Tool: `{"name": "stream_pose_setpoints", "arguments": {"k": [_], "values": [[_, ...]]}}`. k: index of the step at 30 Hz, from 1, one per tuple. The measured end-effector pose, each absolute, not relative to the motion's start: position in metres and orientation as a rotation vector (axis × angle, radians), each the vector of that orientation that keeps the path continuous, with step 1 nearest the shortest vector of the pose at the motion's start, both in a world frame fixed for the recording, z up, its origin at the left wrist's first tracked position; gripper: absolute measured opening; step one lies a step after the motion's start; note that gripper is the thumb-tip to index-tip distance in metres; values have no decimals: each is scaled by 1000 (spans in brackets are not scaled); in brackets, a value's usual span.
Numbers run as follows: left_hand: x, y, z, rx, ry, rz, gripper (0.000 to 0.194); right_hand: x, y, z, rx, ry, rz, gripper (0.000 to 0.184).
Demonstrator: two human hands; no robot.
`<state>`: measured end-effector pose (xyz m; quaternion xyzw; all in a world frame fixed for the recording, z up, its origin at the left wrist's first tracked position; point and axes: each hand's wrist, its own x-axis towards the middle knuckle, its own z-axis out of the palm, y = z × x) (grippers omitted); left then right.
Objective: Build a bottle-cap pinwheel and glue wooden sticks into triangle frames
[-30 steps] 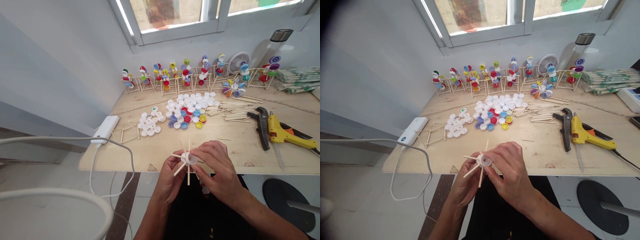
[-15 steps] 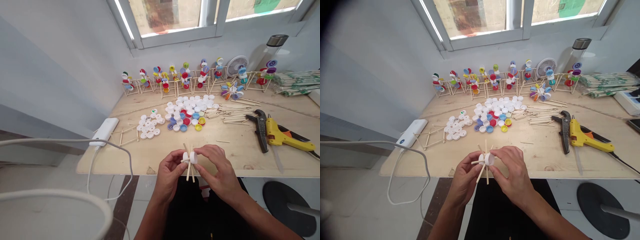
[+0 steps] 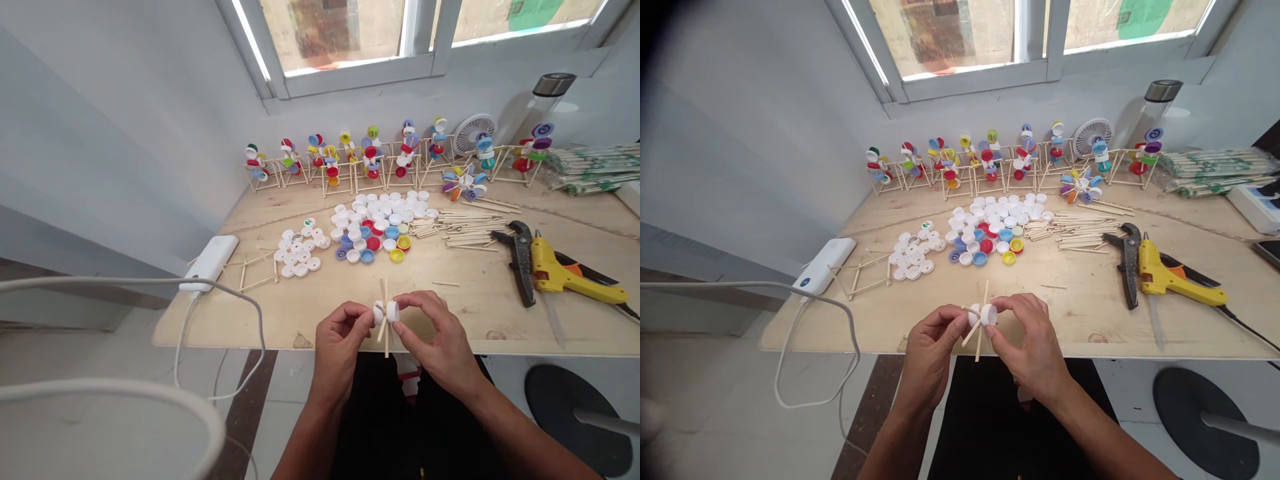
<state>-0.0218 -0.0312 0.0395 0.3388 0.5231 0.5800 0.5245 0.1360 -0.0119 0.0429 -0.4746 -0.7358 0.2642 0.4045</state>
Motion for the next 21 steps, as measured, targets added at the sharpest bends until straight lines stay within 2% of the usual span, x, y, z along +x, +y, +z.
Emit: {"name": "stream_pose_setpoints", "arguments": {"k": [4,13,18,21], "values": [[-28,-31,42,764,1287,1506,17,141,-11,42,-1258,-1810,693,21],[-81,-62,36,546,1514,1697,21,157,2,30,-1320,-1458,1066,28],[-96,-94,16,601,1782,1522,29,162,7,29,-1245,-1264,1242,34],[-95,-107,9,794,1913,1271,30,161,8,33,-1198,-1165,1317,34]]}}
